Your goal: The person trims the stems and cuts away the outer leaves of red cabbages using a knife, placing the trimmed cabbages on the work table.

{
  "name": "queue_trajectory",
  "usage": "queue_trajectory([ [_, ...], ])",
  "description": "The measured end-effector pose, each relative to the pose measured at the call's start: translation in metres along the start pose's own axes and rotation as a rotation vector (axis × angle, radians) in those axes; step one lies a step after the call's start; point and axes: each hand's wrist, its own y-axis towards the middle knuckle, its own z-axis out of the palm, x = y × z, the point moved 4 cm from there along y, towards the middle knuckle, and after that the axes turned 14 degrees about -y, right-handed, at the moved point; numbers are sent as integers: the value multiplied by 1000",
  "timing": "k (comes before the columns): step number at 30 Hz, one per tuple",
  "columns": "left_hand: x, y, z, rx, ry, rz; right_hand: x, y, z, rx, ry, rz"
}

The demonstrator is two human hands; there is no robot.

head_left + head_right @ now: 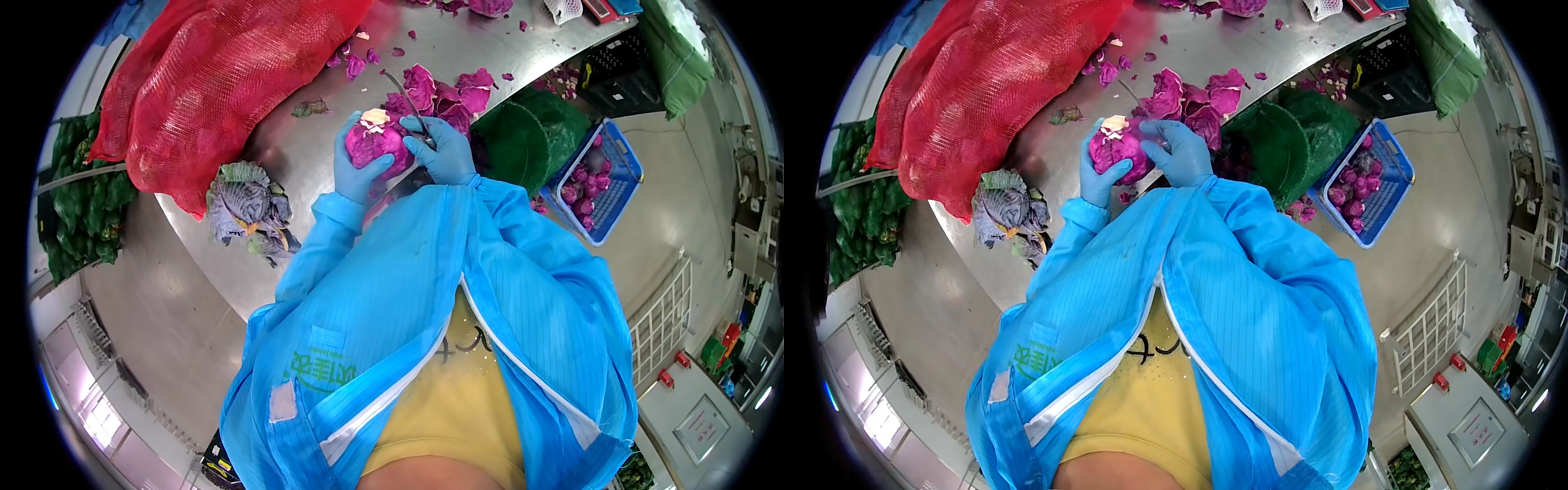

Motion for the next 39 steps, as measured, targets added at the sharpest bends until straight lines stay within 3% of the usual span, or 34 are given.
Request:
queue_trajectory([
  [2,1,0,0,-25,30,28,-3,-4,3,0,90,140],
  [9,7,-2,-9,-112,185,86,0,-4,-1,-64,56,108],
  [18,-2,-5,-4,-9,97,10,1,11,-7,159,66,16],
  [20,-8,-6,4,-3,-3,-45,4,11,-8,304,399,188],
  [23,-8,-6,8,-4,-176,-122,-2,10,-5,274,660,332],
  [29,-9,-7,13,-66,-265,-187,-1,2,-6,153,703,343],
  [33,-10,-2,14,-5,-175,-61,-4,1,-8,84,677,273],
  [35,-11,0,15,16,-146,-17,-10,0,-5,149,823,450],
  [39,-12,1,15,20,-99,0,-11,-1,-4,162,843,488],
])
